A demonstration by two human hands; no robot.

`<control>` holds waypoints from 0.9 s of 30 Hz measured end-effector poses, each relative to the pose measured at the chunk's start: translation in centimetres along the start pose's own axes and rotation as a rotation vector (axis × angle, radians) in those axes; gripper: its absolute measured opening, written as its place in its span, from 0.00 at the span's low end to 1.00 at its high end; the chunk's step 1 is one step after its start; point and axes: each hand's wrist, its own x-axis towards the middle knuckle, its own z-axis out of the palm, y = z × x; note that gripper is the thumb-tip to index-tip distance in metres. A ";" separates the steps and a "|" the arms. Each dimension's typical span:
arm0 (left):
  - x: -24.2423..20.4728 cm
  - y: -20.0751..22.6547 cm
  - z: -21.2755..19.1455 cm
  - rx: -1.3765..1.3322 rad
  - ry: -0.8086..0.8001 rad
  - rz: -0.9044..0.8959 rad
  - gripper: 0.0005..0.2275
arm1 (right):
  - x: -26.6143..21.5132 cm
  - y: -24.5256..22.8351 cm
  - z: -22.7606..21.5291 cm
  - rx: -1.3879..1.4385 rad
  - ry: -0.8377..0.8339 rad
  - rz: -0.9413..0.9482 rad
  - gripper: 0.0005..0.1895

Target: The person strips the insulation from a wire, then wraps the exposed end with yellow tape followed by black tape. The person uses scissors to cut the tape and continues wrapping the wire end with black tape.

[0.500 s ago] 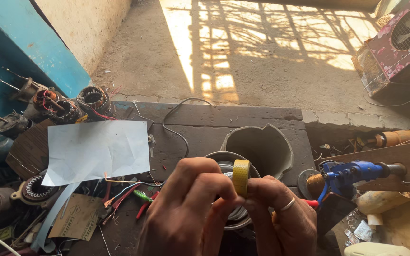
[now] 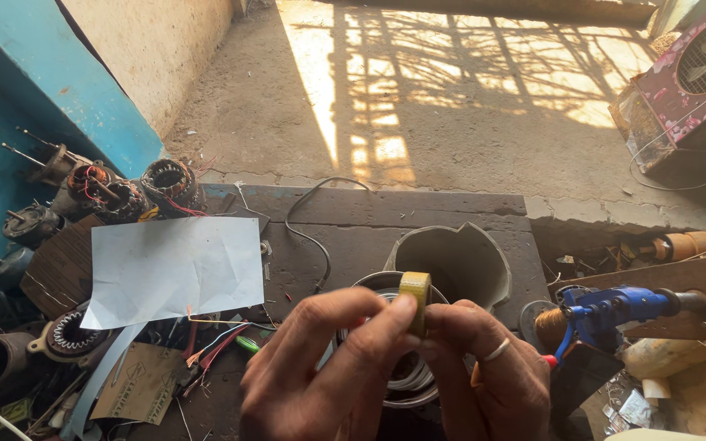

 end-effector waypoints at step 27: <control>0.0 -12.2 -7.8 -0.726 0.060 -0.774 0.21 | -2.9 1.9 11.7 0.626 -0.404 0.771 0.12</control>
